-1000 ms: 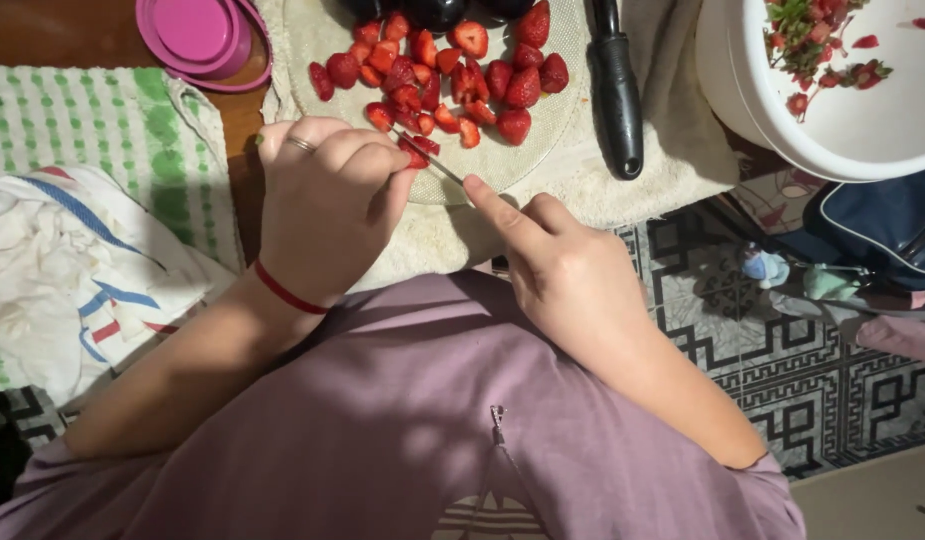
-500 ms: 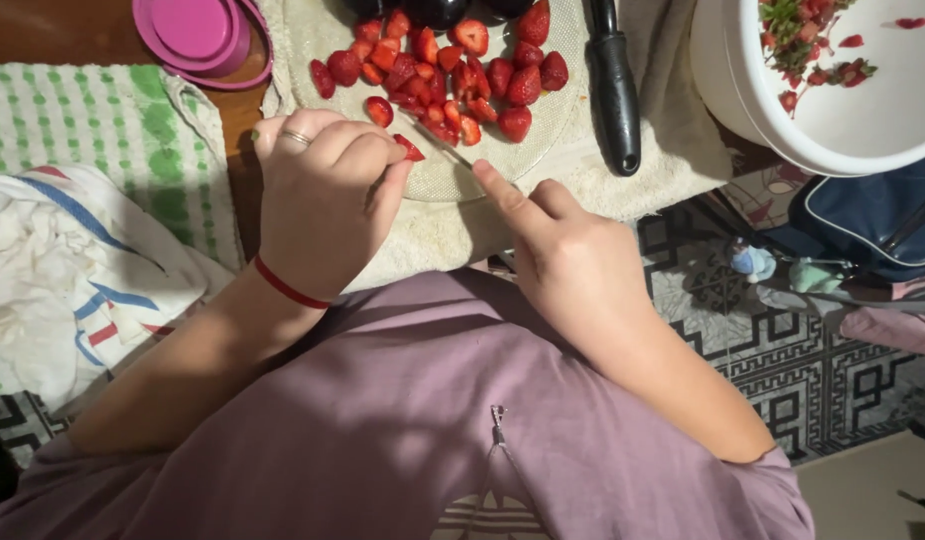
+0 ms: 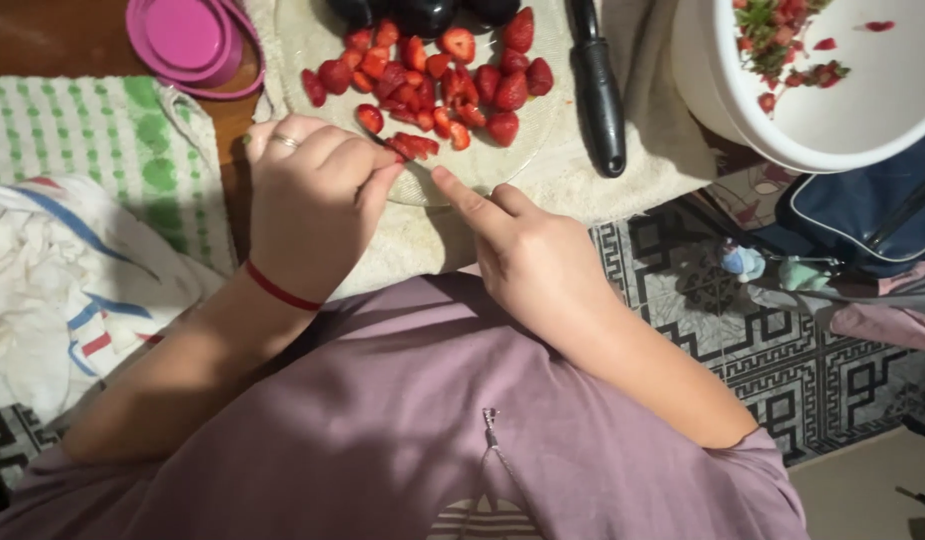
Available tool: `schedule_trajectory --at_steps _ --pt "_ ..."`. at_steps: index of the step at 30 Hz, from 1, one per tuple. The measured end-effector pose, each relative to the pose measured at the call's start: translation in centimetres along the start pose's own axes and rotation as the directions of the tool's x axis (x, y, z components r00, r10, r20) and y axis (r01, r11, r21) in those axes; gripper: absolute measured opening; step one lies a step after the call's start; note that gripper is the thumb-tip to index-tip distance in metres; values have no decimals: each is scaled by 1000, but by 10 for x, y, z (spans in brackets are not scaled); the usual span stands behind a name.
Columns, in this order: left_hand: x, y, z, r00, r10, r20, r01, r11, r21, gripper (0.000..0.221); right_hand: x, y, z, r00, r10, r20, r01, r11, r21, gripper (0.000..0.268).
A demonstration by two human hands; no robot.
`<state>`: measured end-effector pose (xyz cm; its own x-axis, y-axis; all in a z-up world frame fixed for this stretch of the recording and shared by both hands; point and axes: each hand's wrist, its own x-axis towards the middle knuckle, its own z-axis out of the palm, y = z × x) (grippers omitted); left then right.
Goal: A person is meticulously cutting strawberries into small pieces on a plate using a small knife.
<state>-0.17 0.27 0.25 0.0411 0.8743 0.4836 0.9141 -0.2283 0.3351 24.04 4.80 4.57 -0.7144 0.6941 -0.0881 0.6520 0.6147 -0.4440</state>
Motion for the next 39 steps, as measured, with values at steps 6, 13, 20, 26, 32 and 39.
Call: schedule_trajectory --at_steps 6,13,20,26,32,39 --pt "13 -4 -5 998 -4 -55 12 988 153 11 -13 8 -22 999 35 -36 -39 992 -122 78" --pt "59 20 -2 985 172 -33 -173 984 -32 11 -27 17 -20 997 2 -78 -11 994 -106 68" --pt "79 34 35 947 304 103 -316 941 120 26 -24 19 -18 999 -24 -39 23 999 -40 65" --pt "80 30 37 922 375 96 -378 926 19 9 -17 26 -11 999 -26 21 27 999 -40 69" --pt "82 26 13 907 411 86 -406 911 -78 7 -13 25 -13 999 -29 31 29 1000 -11 66" --pt "43 21 -22 982 157 101 -150 986 -76 9 -8 34 -9 998 25 -50 -30 994 -101 74"
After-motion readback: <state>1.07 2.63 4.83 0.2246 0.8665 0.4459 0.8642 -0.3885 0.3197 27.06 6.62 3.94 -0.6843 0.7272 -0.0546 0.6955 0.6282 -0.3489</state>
